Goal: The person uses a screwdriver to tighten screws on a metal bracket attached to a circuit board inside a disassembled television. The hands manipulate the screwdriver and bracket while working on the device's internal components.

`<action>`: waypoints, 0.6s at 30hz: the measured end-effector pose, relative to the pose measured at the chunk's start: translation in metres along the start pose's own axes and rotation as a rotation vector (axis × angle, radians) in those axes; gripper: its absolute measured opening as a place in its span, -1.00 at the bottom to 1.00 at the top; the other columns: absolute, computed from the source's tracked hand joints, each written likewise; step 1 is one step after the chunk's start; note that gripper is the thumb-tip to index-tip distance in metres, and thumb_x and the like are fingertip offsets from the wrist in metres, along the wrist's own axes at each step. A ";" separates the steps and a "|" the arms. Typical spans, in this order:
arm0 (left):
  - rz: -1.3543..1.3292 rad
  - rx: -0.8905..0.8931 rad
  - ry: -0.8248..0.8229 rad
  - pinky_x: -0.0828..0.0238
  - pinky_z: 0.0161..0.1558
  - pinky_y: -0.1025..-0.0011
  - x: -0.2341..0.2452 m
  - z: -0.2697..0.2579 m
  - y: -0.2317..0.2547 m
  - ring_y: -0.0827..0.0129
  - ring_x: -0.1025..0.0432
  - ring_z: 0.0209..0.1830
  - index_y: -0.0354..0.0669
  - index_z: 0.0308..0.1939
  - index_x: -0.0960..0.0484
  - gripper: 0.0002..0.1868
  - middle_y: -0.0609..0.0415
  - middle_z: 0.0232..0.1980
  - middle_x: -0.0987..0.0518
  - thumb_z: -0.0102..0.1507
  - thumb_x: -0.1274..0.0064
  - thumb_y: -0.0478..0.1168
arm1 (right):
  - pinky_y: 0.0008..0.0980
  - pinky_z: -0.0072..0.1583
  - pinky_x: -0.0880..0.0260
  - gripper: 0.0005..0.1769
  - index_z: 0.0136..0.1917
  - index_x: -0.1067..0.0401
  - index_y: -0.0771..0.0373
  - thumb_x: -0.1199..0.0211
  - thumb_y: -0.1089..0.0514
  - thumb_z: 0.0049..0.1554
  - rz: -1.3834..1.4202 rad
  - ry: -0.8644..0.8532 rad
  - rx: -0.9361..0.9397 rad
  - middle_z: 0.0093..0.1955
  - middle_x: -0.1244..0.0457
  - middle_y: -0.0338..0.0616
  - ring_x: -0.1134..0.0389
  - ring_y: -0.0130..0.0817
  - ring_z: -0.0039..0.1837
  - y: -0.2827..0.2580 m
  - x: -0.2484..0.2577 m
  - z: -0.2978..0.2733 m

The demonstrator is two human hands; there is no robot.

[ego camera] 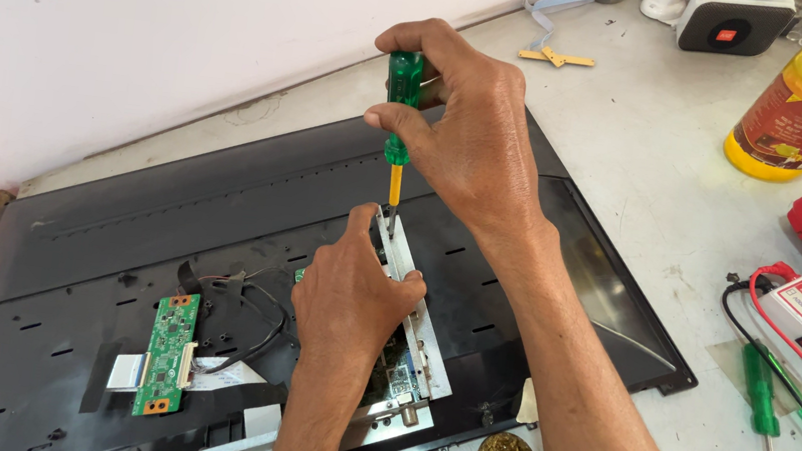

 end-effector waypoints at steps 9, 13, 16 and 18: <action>-0.017 0.014 -0.033 -0.58 -0.07 0.14 0.004 -0.001 -0.001 0.16 -0.66 -0.23 -0.02 0.36 -0.39 -0.13 -0.01 -0.27 -0.72 -0.01 -0.39 -0.05 | -0.36 -0.05 -0.65 -0.45 0.28 -0.44 0.21 -0.59 0.19 0.07 -0.023 -0.025 0.126 -0.10 -0.41 -0.13 -0.53 -0.34 -0.07 -0.009 -0.004 -0.002; -0.030 -0.008 -0.010 -0.57 -0.05 0.13 0.006 -0.002 0.000 0.15 -0.65 -0.19 -0.03 0.35 -0.40 -0.10 -0.02 -0.25 -0.72 -0.04 -0.43 -0.02 | -0.40 -0.07 -0.68 -0.32 0.43 -0.37 0.20 -0.52 0.28 0.08 -0.020 -0.092 0.162 0.04 -0.37 -0.07 -0.47 -0.32 0.00 -0.015 -0.006 -0.003; -0.025 -0.012 -0.007 -0.58 -0.06 0.13 0.006 -0.002 -0.001 0.14 -0.65 -0.20 -0.03 0.35 -0.40 -0.09 -0.03 -0.25 -0.73 -0.04 -0.43 -0.02 | -0.41 -0.01 -0.69 -0.30 0.47 -0.33 0.21 -0.47 0.34 0.10 -0.055 -0.110 0.167 0.05 -0.37 -0.07 -0.48 -0.32 0.01 -0.018 -0.004 -0.003; -0.029 0.006 -0.028 -0.60 -0.08 0.15 0.004 -0.002 -0.002 0.16 -0.66 -0.22 -0.02 0.36 -0.40 -0.09 -0.03 -0.25 -0.73 -0.04 -0.42 -0.01 | -0.38 -0.02 -0.66 -0.28 0.45 -0.35 0.18 -0.51 0.30 0.06 -0.111 -0.119 0.134 -0.02 -0.37 -0.07 -0.46 -0.30 -0.06 -0.018 -0.004 -0.003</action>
Point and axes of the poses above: each hand's wrist, its own z-axis towards the middle knuckle, its own x-axis out of the back of the hand, y = z × x, the point moved 7 cm from there along z, towards the middle knuckle
